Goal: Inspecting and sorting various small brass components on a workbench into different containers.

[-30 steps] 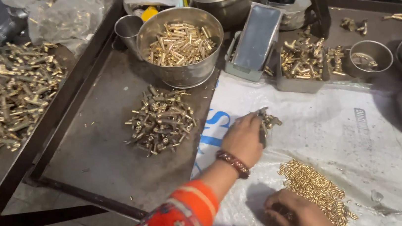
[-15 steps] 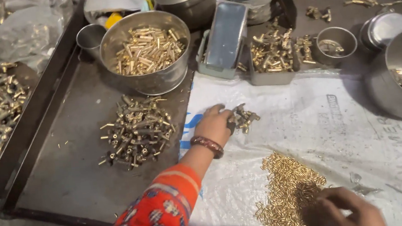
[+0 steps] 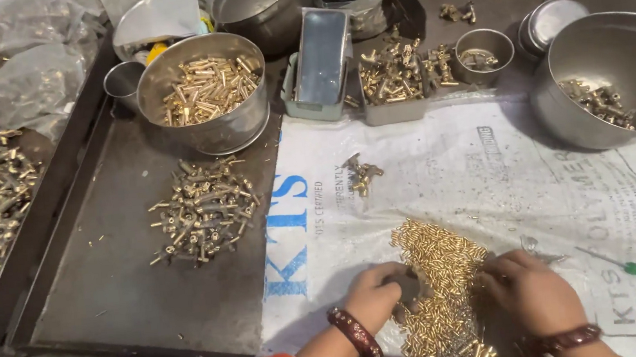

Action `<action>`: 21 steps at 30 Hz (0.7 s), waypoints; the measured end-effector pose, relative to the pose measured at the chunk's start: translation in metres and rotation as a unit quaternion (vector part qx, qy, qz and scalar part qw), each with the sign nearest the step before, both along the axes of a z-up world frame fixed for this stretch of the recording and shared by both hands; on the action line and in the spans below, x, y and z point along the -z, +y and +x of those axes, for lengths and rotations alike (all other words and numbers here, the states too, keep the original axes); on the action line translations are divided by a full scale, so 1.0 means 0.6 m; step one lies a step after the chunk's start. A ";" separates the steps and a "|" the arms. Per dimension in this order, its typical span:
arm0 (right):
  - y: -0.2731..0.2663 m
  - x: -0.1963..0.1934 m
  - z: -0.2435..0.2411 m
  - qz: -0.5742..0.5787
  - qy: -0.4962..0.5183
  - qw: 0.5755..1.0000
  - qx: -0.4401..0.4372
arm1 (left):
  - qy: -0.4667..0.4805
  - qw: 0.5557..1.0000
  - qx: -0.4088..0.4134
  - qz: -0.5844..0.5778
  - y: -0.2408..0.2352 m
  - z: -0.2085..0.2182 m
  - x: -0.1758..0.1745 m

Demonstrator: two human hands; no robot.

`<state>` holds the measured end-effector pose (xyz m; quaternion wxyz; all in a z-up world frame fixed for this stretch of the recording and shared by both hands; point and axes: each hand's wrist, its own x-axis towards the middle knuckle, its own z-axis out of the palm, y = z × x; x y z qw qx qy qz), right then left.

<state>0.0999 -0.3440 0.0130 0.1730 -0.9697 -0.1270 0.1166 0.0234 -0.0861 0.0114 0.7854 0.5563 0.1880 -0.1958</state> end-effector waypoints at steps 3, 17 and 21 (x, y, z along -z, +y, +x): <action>0.027 0.021 0.002 -0.053 -0.049 0.997 -0.030 | -0.154 0.975 0.005 0.157 -0.015 -0.018 0.048; 0.076 -0.036 -0.094 0.428 -0.002 0.897 -0.111 | -0.170 0.939 0.103 0.281 -0.037 -0.053 -0.006; 0.080 -0.031 -0.108 0.418 -0.034 0.903 -0.093 | -0.124 0.941 0.146 0.279 -0.033 -0.056 -0.038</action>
